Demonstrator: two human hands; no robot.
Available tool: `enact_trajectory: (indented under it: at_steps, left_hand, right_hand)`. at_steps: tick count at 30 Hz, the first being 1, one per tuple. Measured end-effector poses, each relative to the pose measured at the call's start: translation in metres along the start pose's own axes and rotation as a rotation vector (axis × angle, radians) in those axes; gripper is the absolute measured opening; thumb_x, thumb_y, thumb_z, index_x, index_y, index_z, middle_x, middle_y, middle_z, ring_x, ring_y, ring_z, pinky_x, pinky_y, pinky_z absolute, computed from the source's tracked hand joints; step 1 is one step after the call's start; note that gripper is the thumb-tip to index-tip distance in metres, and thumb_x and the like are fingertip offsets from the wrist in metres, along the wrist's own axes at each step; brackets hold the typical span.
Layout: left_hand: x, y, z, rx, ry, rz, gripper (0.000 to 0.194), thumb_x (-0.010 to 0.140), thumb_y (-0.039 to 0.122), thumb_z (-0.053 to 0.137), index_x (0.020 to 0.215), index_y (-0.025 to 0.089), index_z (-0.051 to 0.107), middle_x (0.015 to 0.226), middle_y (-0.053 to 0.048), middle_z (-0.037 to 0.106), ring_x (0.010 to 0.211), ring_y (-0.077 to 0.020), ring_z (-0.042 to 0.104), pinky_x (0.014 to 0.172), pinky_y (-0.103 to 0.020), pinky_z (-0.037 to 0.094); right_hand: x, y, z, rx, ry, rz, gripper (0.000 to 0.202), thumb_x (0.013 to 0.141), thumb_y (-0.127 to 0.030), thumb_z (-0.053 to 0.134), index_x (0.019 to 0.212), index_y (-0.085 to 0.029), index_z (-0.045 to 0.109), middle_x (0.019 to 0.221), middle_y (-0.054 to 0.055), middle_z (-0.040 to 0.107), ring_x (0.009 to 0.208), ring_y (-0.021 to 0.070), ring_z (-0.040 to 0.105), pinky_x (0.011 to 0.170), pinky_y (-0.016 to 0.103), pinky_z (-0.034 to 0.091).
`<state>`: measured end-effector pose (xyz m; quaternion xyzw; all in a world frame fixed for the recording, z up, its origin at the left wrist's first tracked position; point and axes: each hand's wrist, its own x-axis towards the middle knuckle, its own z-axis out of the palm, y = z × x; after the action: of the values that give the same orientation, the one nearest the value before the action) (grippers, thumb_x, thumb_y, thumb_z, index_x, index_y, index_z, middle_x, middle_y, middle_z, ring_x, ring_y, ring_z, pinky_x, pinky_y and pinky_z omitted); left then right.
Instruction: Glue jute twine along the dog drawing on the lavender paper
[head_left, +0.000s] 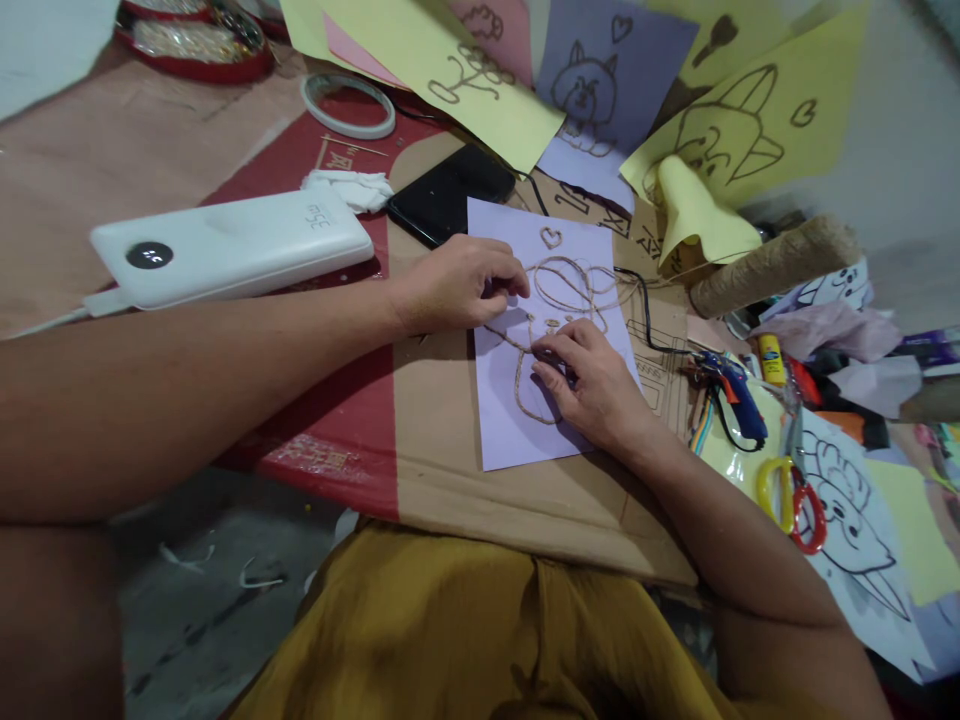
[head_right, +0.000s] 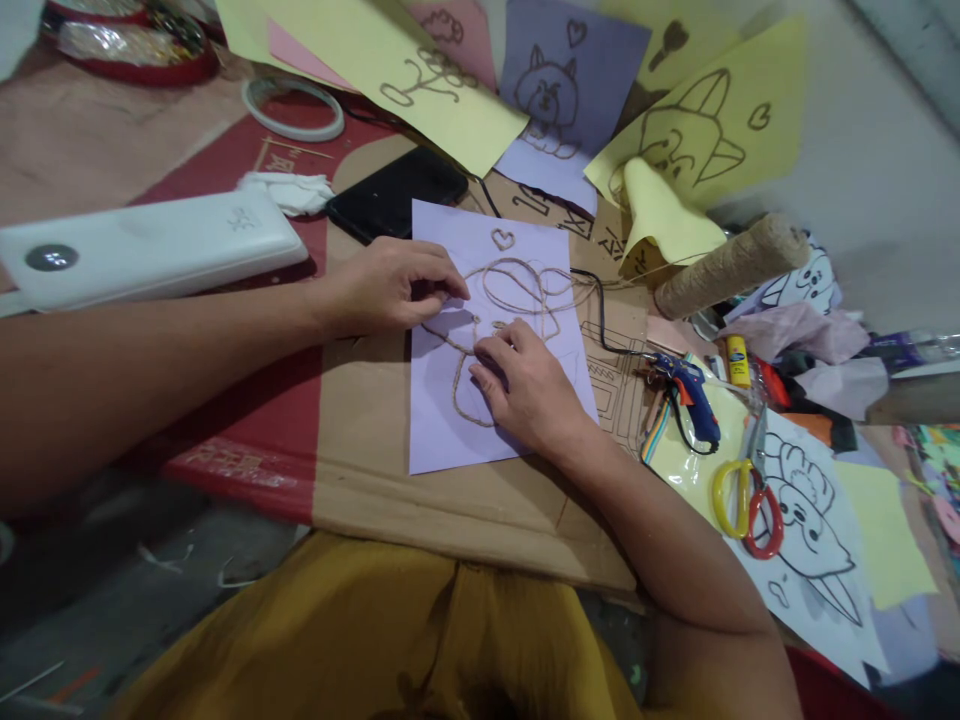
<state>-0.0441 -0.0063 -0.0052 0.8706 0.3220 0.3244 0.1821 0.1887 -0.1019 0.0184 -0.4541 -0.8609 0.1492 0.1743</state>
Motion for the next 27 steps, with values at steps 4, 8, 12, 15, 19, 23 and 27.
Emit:
enact_trajectory:
  at_steps: [4, 8, 12, 15, 19, 23, 27]
  left_hand:
    - [0.000, 0.000, 0.001, -0.005, -0.010, 0.000, 0.027, 0.079, 0.015, 0.057, 0.095, 0.020, 0.079, 0.093, -0.003, 0.077, 0.082, -0.0162, 0.069, 0.079, -0.027, 0.049]
    - [0.000, 0.000, 0.001, 0.012, -0.006, 0.003, 0.026, 0.080, 0.015, 0.058, 0.094, 0.020, 0.079, 0.092, -0.002, 0.077, 0.082, -0.0155, 0.069, 0.079, -0.025, 0.049]
    - [0.000, -0.001, 0.001, 0.009, 0.002, 0.028, 0.027, 0.079, 0.015, 0.057, 0.094, 0.018, 0.079, 0.092, -0.004, 0.077, 0.081, -0.0160, 0.069, 0.078, -0.026, 0.050]
    - [0.000, -0.001, 0.002, 0.006, -0.004, 0.020, 0.027, 0.079, 0.015, 0.057, 0.094, 0.019, 0.079, 0.091, -0.003, 0.078, 0.082, -0.0158, 0.069, 0.077, -0.025, 0.050]
    - [0.001, -0.001, 0.001, 0.007, -0.005, 0.015, 0.028, 0.080, 0.014, 0.057, 0.095, 0.020, 0.080, 0.092, -0.002, 0.078, 0.084, -0.0151, 0.069, 0.079, -0.024, 0.050]
    - [0.001, -0.001, 0.001, 0.010, -0.012, 0.021, 0.028, 0.080, 0.014, 0.057, 0.095, 0.019, 0.080, 0.093, -0.004, 0.078, 0.083, -0.0158, 0.070, 0.079, -0.025, 0.050]
    - [0.002, -0.001, 0.001, 0.002, -0.012, 0.017, 0.028, 0.080, 0.014, 0.056, 0.095, 0.018, 0.080, 0.093, -0.005, 0.078, 0.082, -0.0160, 0.069, 0.078, -0.026, 0.050]
  right_hand:
    - [0.001, 0.000, -0.001, -0.001, -0.018, 0.015, 0.013, 0.099, -0.027, 0.058, 0.108, -0.021, 0.066, 0.105, 0.010, 0.061, 0.099, 0.0236, 0.061, 0.090, 0.042, 0.053]
    - [0.001, 0.002, -0.002, 0.006, 0.007, 0.013, 0.018, 0.098, -0.026, 0.059, 0.115, -0.021, 0.064, 0.108, 0.010, 0.062, 0.098, 0.0226, 0.061, 0.091, 0.041, 0.053]
    - [0.002, 0.001, -0.001, -0.005, -0.039, 0.004, 0.022, 0.100, -0.027, 0.057, 0.120, -0.022, 0.064, 0.110, 0.011, 0.061, 0.104, 0.0242, 0.060, 0.095, 0.043, 0.053]
    - [0.003, 0.000, -0.001, -0.014, -0.065, 0.009, 0.020, 0.100, -0.028, 0.055, 0.116, -0.021, 0.066, 0.109, 0.011, 0.061, 0.105, 0.0252, 0.060, 0.095, 0.043, 0.052]
    - [0.006, -0.001, -0.001, -0.014, -0.059, 0.030, 0.033, 0.099, -0.029, 0.057, 0.131, -0.021, 0.060, 0.113, 0.012, 0.061, 0.103, 0.0254, 0.060, 0.095, 0.044, 0.053]
    - [0.009, -0.001, -0.001, -0.044, -0.101, 0.047, 0.032, 0.101, -0.032, 0.055, 0.129, -0.019, 0.063, 0.114, 0.014, 0.061, 0.105, 0.0265, 0.060, 0.096, 0.045, 0.053]
    - [0.011, -0.001, -0.001, -0.025, -0.074, 0.051, 0.032, 0.100, -0.031, 0.057, 0.129, -0.019, 0.062, 0.111, 0.012, 0.061, 0.102, 0.0248, 0.060, 0.094, 0.043, 0.053]
